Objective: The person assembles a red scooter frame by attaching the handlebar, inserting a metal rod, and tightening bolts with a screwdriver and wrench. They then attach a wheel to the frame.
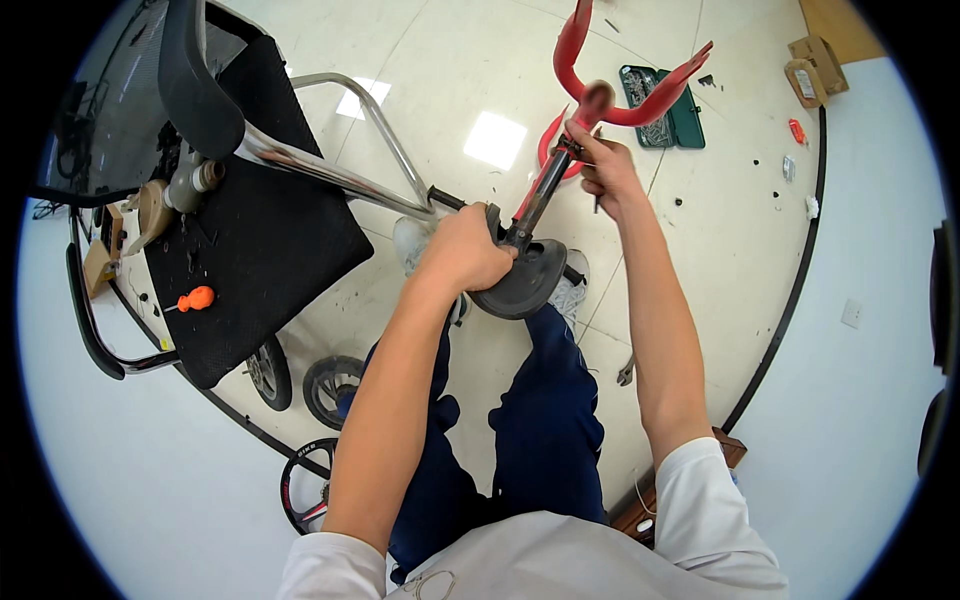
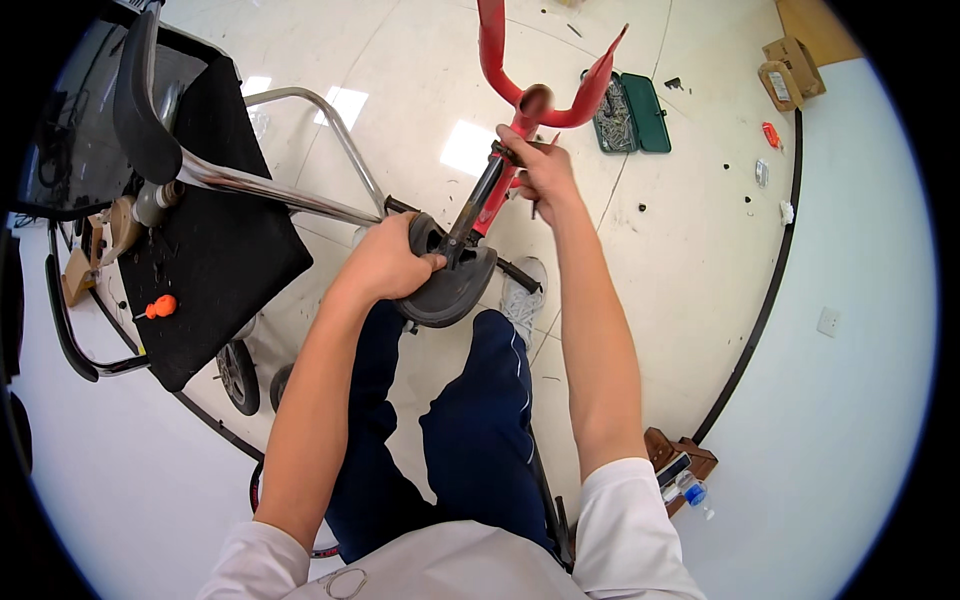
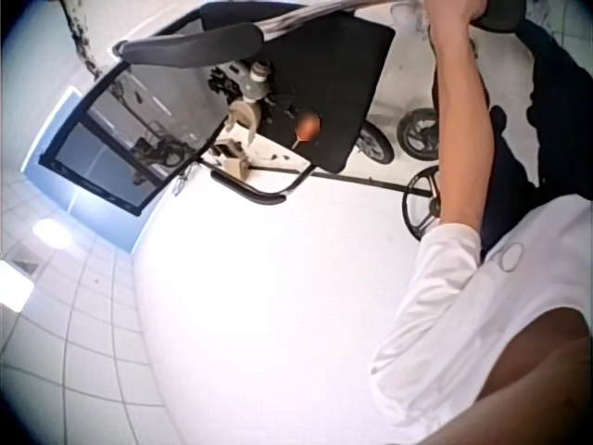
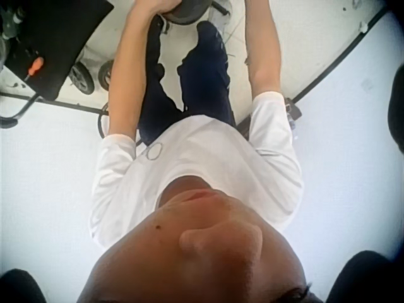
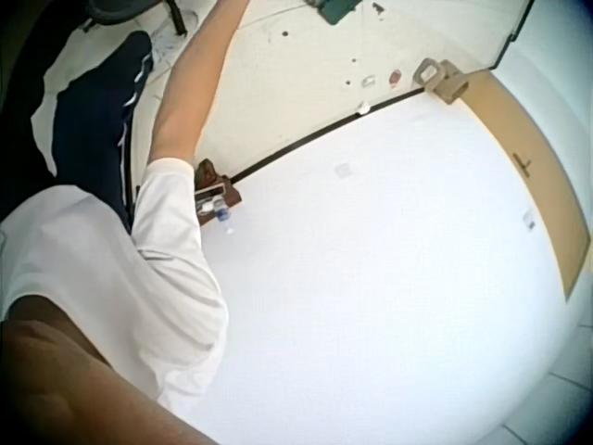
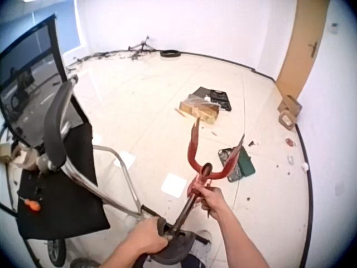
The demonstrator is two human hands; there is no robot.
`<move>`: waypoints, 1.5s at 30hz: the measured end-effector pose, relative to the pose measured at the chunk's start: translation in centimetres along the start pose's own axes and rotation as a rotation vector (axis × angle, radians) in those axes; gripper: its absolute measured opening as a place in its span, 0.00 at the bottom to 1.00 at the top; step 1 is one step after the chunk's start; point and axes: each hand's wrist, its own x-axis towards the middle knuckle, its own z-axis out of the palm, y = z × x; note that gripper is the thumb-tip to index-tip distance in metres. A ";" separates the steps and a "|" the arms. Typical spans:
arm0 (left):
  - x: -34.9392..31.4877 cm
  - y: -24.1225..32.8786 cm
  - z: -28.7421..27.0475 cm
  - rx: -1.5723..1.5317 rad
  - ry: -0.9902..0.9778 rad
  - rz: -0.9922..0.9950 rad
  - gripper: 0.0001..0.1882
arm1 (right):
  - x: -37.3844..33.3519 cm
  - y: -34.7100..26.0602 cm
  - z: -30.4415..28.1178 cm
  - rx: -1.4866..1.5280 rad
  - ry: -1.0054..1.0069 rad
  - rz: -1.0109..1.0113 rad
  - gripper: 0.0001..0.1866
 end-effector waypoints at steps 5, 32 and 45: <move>0.1 -0.2 0.2 -0.037 0.001 -0.018 0.31 | 0.6 0.6 0.7 0.305 -0.113 -0.015 0.10; 5.6 3.1 1.2 -0.190 0.374 0.024 0.25 | -0.8 2.0 1.3 0.266 -0.043 0.041 0.22; 5.5 2.6 0.8 -0.208 0.296 0.053 0.23 | -0.7 3.3 1.1 0.433 -0.172 -0.096 0.15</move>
